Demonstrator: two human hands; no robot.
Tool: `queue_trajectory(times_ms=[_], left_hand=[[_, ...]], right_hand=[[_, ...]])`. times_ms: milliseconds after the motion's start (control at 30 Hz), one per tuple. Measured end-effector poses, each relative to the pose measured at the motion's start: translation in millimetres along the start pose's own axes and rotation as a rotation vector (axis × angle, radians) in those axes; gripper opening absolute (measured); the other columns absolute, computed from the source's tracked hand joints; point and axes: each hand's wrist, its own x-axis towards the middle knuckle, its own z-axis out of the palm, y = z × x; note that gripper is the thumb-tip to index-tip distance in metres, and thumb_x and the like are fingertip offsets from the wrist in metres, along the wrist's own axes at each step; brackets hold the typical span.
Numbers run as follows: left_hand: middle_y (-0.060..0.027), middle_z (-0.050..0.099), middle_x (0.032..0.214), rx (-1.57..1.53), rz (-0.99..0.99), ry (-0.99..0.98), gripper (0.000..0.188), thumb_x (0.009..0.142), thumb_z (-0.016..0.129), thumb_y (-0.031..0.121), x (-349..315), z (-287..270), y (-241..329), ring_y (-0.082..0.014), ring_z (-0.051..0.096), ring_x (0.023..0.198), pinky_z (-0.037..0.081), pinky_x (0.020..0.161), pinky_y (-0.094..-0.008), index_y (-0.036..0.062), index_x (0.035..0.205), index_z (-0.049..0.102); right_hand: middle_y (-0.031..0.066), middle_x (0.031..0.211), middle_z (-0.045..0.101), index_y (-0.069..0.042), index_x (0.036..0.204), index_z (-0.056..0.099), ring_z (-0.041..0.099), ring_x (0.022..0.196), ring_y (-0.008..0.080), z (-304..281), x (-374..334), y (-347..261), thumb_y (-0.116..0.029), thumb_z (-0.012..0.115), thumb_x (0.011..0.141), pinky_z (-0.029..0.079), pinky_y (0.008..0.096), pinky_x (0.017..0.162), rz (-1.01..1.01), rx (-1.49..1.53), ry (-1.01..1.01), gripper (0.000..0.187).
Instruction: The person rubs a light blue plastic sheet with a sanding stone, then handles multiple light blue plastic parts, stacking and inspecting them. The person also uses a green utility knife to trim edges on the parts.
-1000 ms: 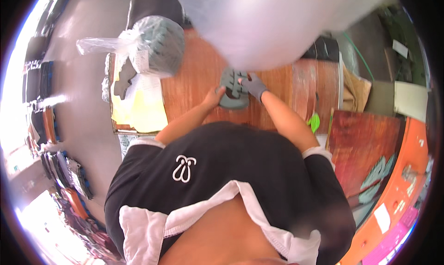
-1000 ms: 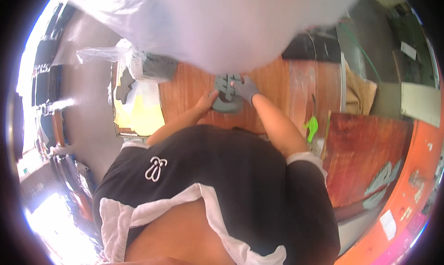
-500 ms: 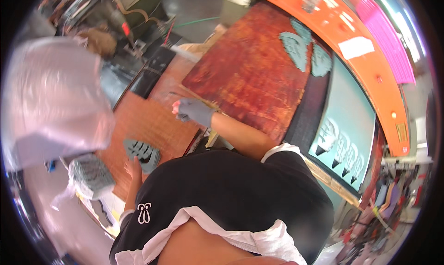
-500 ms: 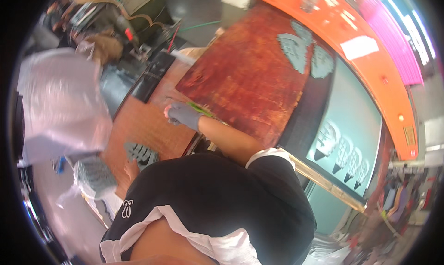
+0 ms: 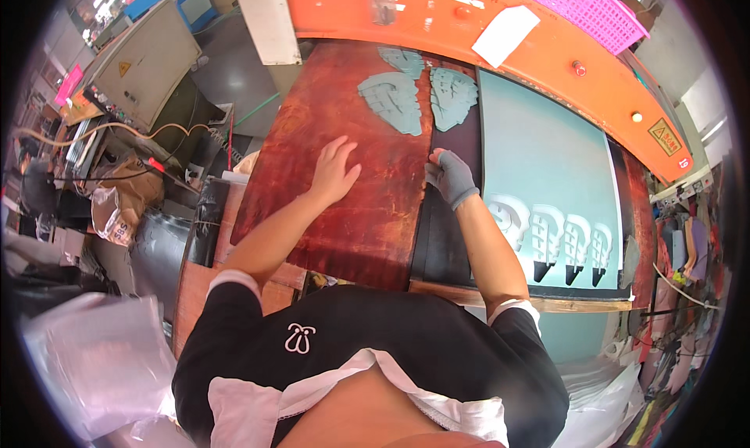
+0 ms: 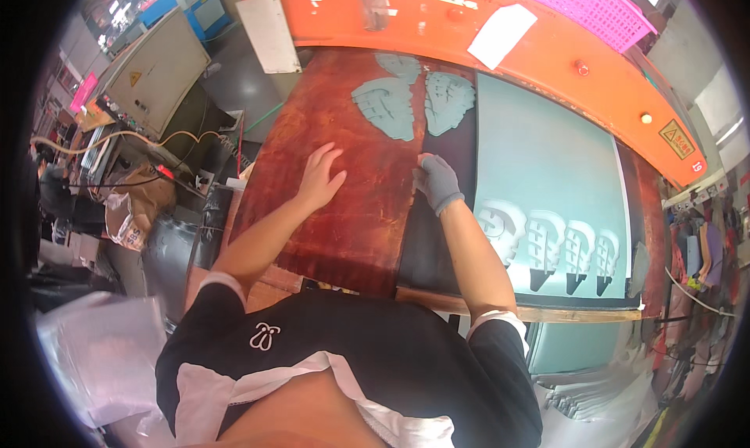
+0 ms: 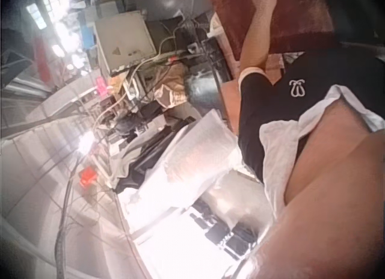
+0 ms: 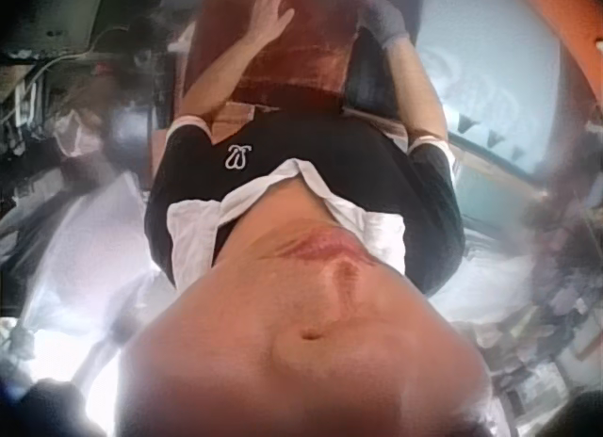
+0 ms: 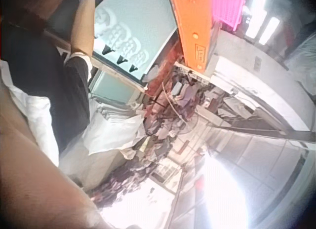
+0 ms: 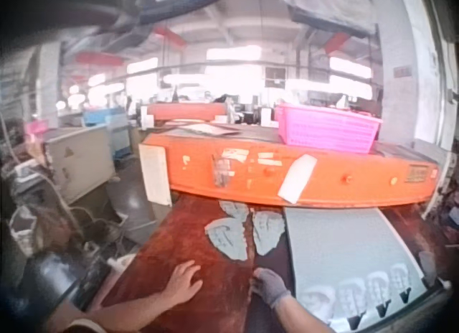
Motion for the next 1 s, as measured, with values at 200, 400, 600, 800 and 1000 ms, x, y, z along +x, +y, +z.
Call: queue_trajectory(times_ms=[200, 400, 600, 800, 1000], left_hand=[[-0.0117, 0.043, 0.135, 0.163, 0.113, -0.173, 0.042, 0.087, 0.057, 0.025, 117, 73, -25, -0.0313, 0.037, 0.126, 0.031, 0.104, -0.0449, 0.008, 0.125, 0.05], [-0.0084, 0.042, 0.138, 0.195, 0.046, -0.297, 0.042, 0.091, 0.053, 0.031, 168, 117, -42, -0.0271, 0.033, 0.133, 0.026, 0.108, -0.046, 0.0077, 0.125, 0.051], [-0.0085, 0.045, 0.136, 0.048, 0.132, -0.189, 0.039, 0.092, 0.051, 0.029, 152, 120, -64, -0.0268, 0.032, 0.133, 0.02, 0.111, -0.0494, 0.0074, 0.124, 0.052], [-0.0073, 0.042, 0.141, -0.095, 0.283, -0.366, 0.04, 0.094, 0.047, 0.027, 130, 84, -91, -0.0256, 0.029, 0.136, 0.019, 0.112, -0.0472, 0.0072, 0.128, 0.05], [-0.0079, 0.038, 0.144, -0.114, 0.3, -0.518, 0.045, 0.093, 0.046, 0.033, 60, 36, -64, -0.0272, 0.028, 0.137, 0.018, 0.112, -0.049, 0.0092, 0.131, 0.048]], right_hand=[[0.0004, 0.09, 0.055, -0.01, 0.1, 0.056, 0.051, 0.071, 0.0146, 0, 80, -10, -0.021, 0.062, 0.081, 0.044, 0.0301, 0.062, 0.03, -0.084, 0.096, 0.023], [0.0036, 0.081, 0.056, -0.007, 0.099, 0.059, 0.052, 0.061, 0.0148, 15, 168, -8, -0.025, 0.063, 0.082, 0.041, 0.0276, 0.051, 0.07, -0.85, 0.099, 0.026], [0.0014, 0.061, 0.05, -0.009, 0.087, 0.062, 0.046, 0.046, 0.0141, 47, 159, -3, -0.035, 0.063, 0.085, 0.036, 0.027, 0.042, 0.272, -0.427, 0.253, 0.026], [0.0035, 0.062, 0.053, -0.008, 0.082, 0.062, 0.048, 0.048, 0.0139, 92, 110, 17, -0.036, 0.067, 0.08, 0.035, 0.0284, 0.041, 0.22, -0.447, 0.279, 0.029], [0.0054, 0.08, 0.062, -0.004, 0.097, 0.061, 0.058, 0.065, 0.0144, 95, 31, 61, -0.026, 0.069, 0.079, 0.047, 0.0276, 0.053, 0.111, -0.239, 0.257, 0.029]])
